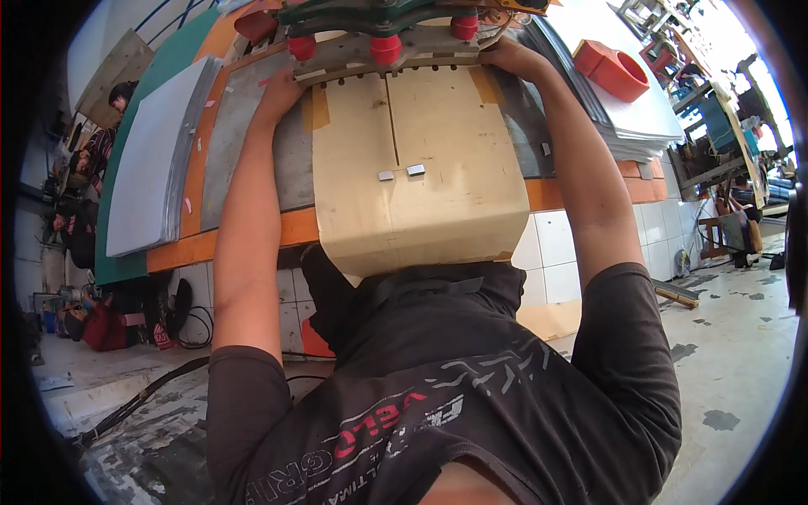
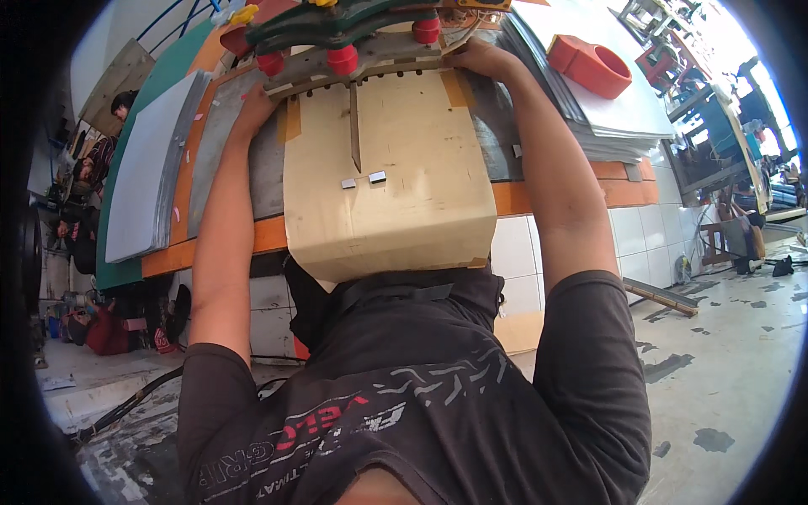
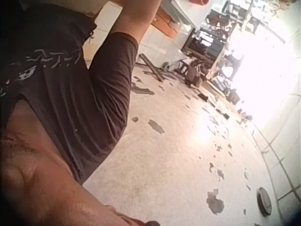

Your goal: The person applies pieces of tape from a dispenser onto a wooden jig and then uses a manual press machine to secure the components on the jig.

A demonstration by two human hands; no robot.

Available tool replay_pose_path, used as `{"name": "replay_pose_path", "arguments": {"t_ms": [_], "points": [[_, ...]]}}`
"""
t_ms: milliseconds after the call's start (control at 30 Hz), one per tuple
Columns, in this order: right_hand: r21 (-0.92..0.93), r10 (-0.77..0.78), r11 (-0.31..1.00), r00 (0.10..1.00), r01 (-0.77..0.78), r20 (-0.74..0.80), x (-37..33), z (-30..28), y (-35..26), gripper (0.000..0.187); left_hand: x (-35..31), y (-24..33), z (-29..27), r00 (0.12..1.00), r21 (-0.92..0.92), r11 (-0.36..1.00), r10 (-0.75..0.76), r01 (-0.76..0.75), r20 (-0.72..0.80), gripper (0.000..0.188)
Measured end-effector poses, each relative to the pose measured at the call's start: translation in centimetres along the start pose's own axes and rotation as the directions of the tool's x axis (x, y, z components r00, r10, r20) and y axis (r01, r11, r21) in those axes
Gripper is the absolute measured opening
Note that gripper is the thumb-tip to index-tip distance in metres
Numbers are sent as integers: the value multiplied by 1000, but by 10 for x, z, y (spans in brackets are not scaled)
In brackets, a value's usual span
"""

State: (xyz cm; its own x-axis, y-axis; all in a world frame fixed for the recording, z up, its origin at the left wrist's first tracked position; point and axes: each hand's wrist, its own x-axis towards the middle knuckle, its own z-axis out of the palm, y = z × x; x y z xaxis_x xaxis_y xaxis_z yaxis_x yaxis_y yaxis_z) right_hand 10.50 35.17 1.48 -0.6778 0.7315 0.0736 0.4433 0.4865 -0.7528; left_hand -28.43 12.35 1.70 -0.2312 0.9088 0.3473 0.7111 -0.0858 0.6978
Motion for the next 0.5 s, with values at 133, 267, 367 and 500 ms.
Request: {"name": "replay_pose_path", "arguments": {"t_ms": [133, 267, 367, 500], "points": [[-188, 13, 982, 995, 5, 95, 2, -2, -20, 51, 5, -17, -3, 995, 85, 993, 78, -83, 69, 23], [-170, -18, 984, 986, 47, 164, -6, -7, -28, 51, 5, -17, -4, 993, 142, 987, 61, -75, 97, 24], [-209, 57, 978, 973, -9, 225, -11, -10, -39, 51, 0, -14, -2, 998, 36, 998, 43, -45, 40, 25], [-192, 50, 981, 977, -10, 207, -9, -11, -21, 53, 5, -9, -2, 994, 83, 995, 42, -51, 102, 26]]}}
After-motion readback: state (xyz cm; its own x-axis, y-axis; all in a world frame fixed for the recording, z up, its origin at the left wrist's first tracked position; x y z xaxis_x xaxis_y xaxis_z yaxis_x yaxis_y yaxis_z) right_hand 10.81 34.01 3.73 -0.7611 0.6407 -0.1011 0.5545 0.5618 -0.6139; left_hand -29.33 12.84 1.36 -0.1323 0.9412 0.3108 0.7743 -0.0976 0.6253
